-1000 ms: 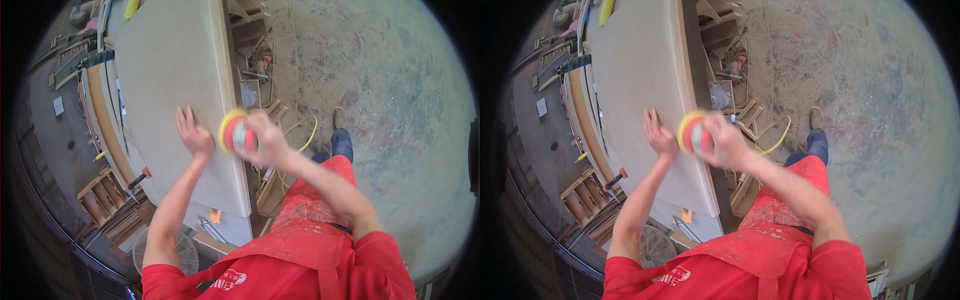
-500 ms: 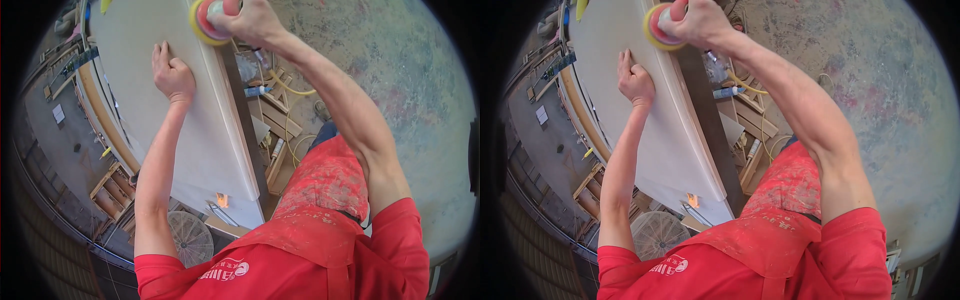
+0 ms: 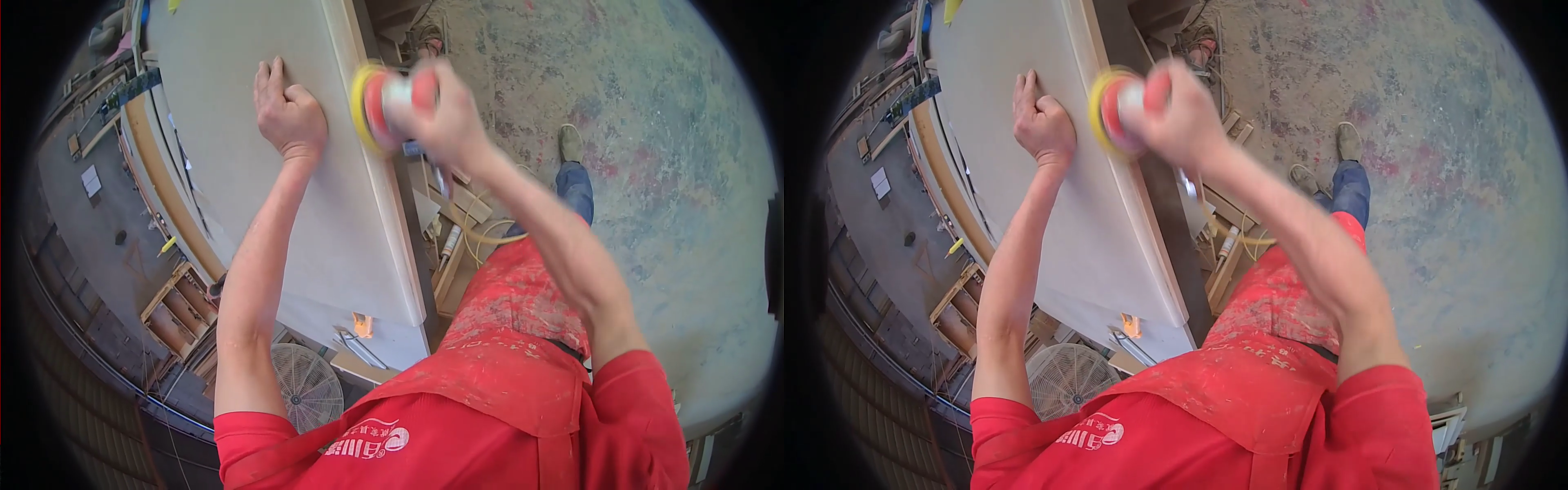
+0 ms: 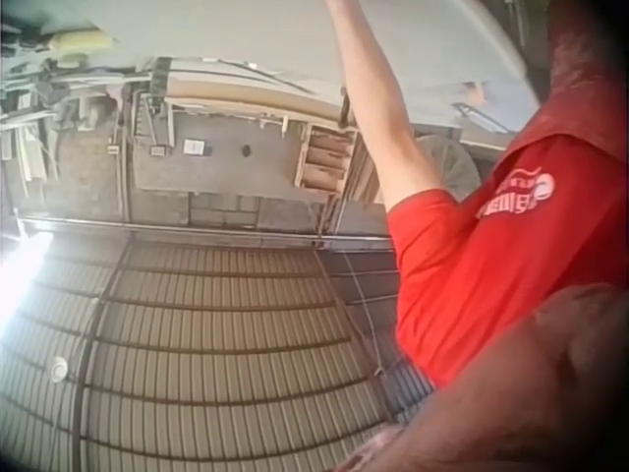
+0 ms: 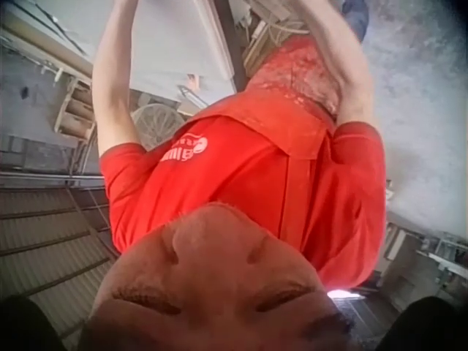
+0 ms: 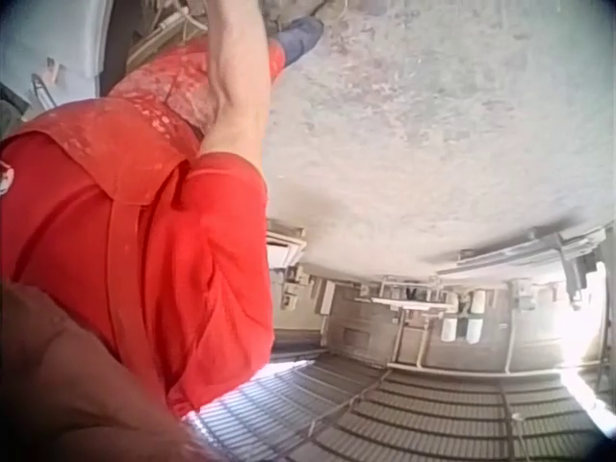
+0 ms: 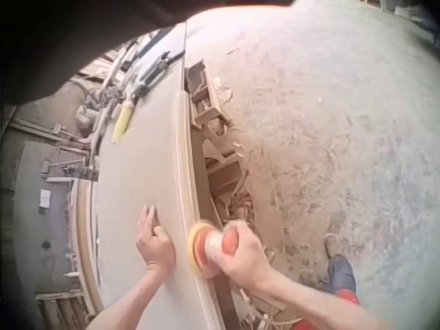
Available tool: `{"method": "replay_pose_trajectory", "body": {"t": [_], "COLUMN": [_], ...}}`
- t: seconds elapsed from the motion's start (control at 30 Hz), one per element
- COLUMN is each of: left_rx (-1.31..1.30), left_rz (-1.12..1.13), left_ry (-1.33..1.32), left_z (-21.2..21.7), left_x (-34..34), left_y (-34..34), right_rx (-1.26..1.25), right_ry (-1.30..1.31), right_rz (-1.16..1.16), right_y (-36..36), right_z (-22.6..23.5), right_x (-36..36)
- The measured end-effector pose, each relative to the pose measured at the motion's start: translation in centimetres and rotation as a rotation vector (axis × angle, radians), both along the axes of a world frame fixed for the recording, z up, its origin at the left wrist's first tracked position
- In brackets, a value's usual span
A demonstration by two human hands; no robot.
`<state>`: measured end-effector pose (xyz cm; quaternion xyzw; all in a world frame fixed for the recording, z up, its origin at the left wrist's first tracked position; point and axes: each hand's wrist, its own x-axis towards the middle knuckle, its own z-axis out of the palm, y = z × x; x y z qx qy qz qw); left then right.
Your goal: The user sands the edges of a wooden board, measures and marks it with a marker, and سپس moves it to a storage area.
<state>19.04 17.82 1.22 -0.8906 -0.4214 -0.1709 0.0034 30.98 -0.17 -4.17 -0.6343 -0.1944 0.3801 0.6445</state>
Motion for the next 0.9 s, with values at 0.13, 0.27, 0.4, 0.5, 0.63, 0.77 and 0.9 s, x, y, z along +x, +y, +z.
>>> {"method": "replay_pose_trajectory", "body": {"t": [0.13, 0.27, 0.4, 0.5, 0.63, 0.77, 0.9], "left_rx": [-0.004, -0.005, -0.003, 0.001, 0.007, 0.011, 0.019], "left_rz": [-0.019, 0.012, 0.018, 0.027, -0.011, 0.001, 0.022], "left_ry": [-0.004, 0.003, -0.013, 0.004, 0.001, -0.010, 0.013], "left_z": [-0.4, -0.2, -0.1, 0.1, -0.5, -0.6, -0.2], "left_x": [0.5, -0.3, -0.3, -0.8, 0.2, -0.1, -0.7], "left_y": [-0.2, -0.4, -0.2, -0.6, -0.4, -0.2, -0.2], "right_rx": [-0.059, -0.052, -0.005, 0.036, -0.072, 0.050, 0.153], "right_ry": [0.139, 0.074, 0.067, -0.104, -0.154, -0.296, -0.489], "right_rz": [-0.012, 0.015, 0.042, -0.007, -0.015, -0.026, 0.098], "right_y": [2.8, -2.8, -7.5, -4.4, 4.8, 6.5, -2.3], "right_z": [-0.3, 0.4, 1.7, 1.0, 1.0, 3.9, 2.4], "right_x": [2.8, -2.9, -7.6, -4.9, 5.3, 7.0, -1.9]}}
